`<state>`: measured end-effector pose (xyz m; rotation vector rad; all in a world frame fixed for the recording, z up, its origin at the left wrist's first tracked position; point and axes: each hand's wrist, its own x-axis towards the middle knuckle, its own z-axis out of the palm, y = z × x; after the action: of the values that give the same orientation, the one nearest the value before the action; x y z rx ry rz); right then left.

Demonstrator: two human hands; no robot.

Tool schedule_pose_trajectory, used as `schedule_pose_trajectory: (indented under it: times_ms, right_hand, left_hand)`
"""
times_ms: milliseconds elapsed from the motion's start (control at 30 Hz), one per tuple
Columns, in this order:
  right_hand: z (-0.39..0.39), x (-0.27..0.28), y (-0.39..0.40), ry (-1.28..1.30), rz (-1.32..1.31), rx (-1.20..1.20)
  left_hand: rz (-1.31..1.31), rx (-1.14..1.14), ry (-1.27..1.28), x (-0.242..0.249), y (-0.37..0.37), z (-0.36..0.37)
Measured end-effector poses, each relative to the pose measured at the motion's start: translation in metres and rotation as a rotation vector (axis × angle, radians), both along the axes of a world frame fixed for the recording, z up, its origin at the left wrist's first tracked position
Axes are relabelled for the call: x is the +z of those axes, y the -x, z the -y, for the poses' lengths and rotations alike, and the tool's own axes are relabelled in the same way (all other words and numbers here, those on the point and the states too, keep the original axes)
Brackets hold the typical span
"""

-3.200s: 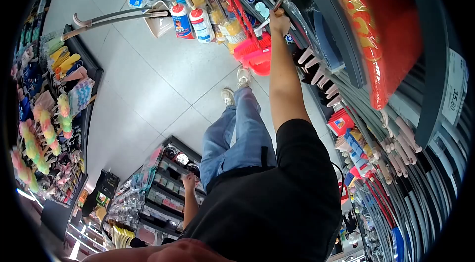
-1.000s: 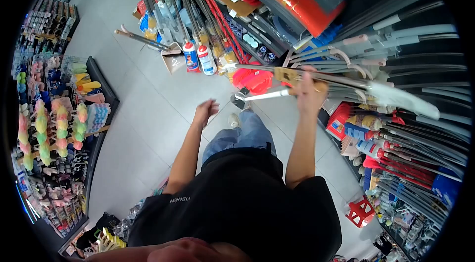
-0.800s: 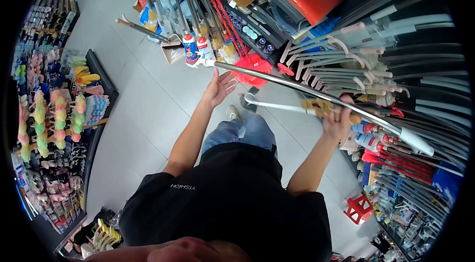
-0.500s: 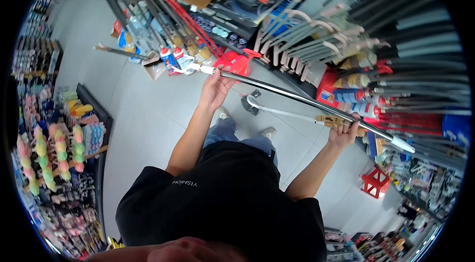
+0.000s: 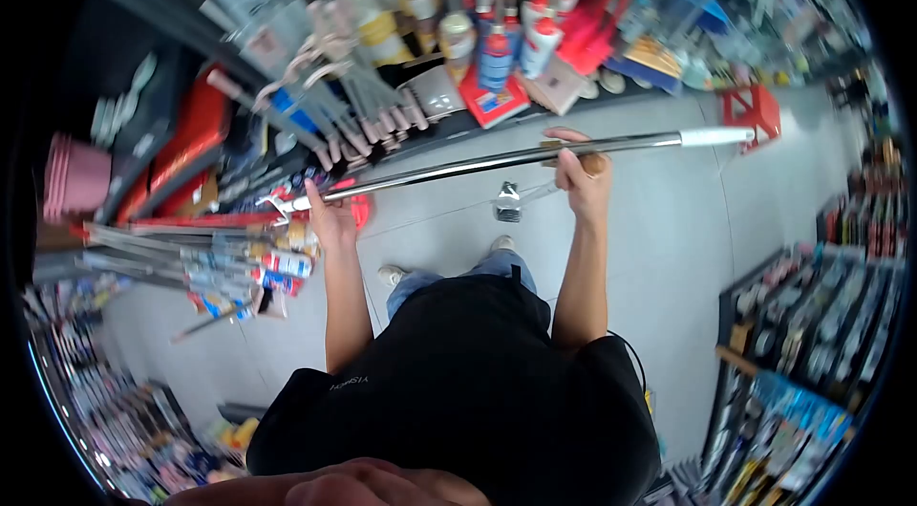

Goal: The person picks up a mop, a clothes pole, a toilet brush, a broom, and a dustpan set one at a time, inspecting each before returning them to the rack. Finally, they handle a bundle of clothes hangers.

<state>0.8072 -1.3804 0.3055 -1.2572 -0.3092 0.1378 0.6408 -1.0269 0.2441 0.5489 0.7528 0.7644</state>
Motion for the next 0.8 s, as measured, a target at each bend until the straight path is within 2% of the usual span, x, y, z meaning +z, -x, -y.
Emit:
schedule_pose_trajectory:
  times_ms: [100,167,267,367,567,733,800]
  right_hand:
    - [0.050,0.011,-0.013,-0.077,-0.035,-0.104]
    - [0.066,0.019,-0.020,-0.065,-0.048,-0.225]
    - [0.089,0.024,-0.032,-0.083,-0.069,-0.381]
    - [0.107,0.034,-0.043,0.018,-0.002,-0.565]
    - [0.146,0.059,-0.068,0.211,0.096,-0.734]
    - [0.175,0.060,-0.092,0.313,0.131,-0.780]
    - [0.186,0.063,-0.100,0.386,0.157,-0.777]
  left_hand:
    - [-0.073,-0.043,0.142,-0.018,-0.055,0.059]
    - [-0.146,-0.251,0.174,-0.072,-0.072,0.070]
    - [-0.188,-0.476,0.197,-0.092,-0.097,0.110]
    - [-0.270,-0.679,0.167,-0.100,-0.113,0.143]
    - [-0.433,-1.037,0.121,-0.099,-0.143,0.191]
    - [-0.609,-1.338,-0.237,-0.117,-0.180,0.211]
    - [-0.522,-1.372,-0.487,-0.114,-0.208,0.228]
